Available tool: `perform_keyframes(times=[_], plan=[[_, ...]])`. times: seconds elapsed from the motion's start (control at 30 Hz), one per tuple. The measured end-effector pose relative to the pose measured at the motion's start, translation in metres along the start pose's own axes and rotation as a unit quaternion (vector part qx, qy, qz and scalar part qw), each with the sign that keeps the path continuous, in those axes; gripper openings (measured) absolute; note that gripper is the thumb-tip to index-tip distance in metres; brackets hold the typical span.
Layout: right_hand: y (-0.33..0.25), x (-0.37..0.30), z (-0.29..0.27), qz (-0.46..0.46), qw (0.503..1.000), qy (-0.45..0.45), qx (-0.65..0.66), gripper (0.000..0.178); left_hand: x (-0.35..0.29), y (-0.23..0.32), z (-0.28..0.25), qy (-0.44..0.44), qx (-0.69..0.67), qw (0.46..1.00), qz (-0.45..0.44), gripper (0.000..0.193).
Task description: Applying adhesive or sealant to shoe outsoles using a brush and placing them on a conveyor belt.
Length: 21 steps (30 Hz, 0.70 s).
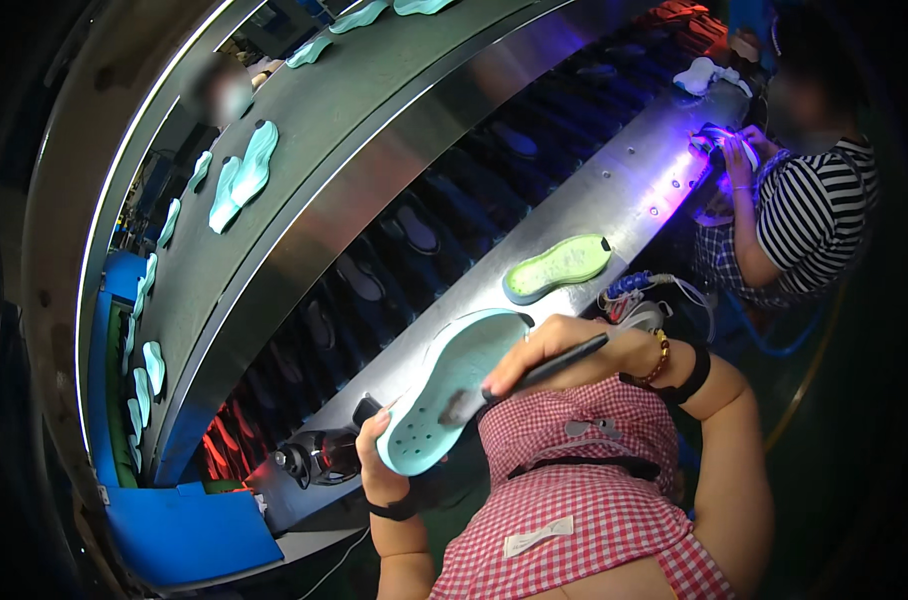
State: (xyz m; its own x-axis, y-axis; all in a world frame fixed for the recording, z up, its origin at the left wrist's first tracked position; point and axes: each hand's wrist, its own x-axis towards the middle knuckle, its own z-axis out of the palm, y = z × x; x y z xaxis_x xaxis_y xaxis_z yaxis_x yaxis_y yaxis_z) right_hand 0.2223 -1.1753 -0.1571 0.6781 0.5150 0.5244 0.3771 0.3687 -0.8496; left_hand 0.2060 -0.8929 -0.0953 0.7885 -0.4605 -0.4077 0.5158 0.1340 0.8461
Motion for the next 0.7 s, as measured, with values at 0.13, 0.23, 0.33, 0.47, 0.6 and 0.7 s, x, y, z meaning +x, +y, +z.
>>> perform_keyframes(times=[0.13,0.23,0.33,0.47,0.6,0.7], plan=[[-0.015,-0.008,0.006,0.025,0.992,-0.08,-0.093,0.021,0.002,0.0,0.002,0.085,0.018,0.995,0.053,0.062],[-0.03,0.003,0.022,-0.064,0.997,-0.007,-0.041,0.021,0.013,-0.044,-0.053,-0.065,-0.272,0.95,0.137,0.073],[-0.008,0.006,0.029,0.056,0.992,0.103,-0.049,0.021,0.053,-0.044,-0.01,0.0,-0.312,0.939,0.141,0.073],[0.031,0.016,0.031,0.084,0.981,0.17,-0.042,0.02,0.066,-0.066,0.0,-0.021,-0.35,0.926,0.136,0.076],[0.025,0.011,0.052,-0.083,0.95,0.115,-0.278,0.017,0.068,-0.066,-0.001,0.065,-0.267,0.942,0.192,0.075],[0.008,0.0,0.05,-0.004,0.967,-0.044,-0.25,0.015,0.065,-0.06,-0.014,0.09,-0.247,0.932,0.251,0.076]])
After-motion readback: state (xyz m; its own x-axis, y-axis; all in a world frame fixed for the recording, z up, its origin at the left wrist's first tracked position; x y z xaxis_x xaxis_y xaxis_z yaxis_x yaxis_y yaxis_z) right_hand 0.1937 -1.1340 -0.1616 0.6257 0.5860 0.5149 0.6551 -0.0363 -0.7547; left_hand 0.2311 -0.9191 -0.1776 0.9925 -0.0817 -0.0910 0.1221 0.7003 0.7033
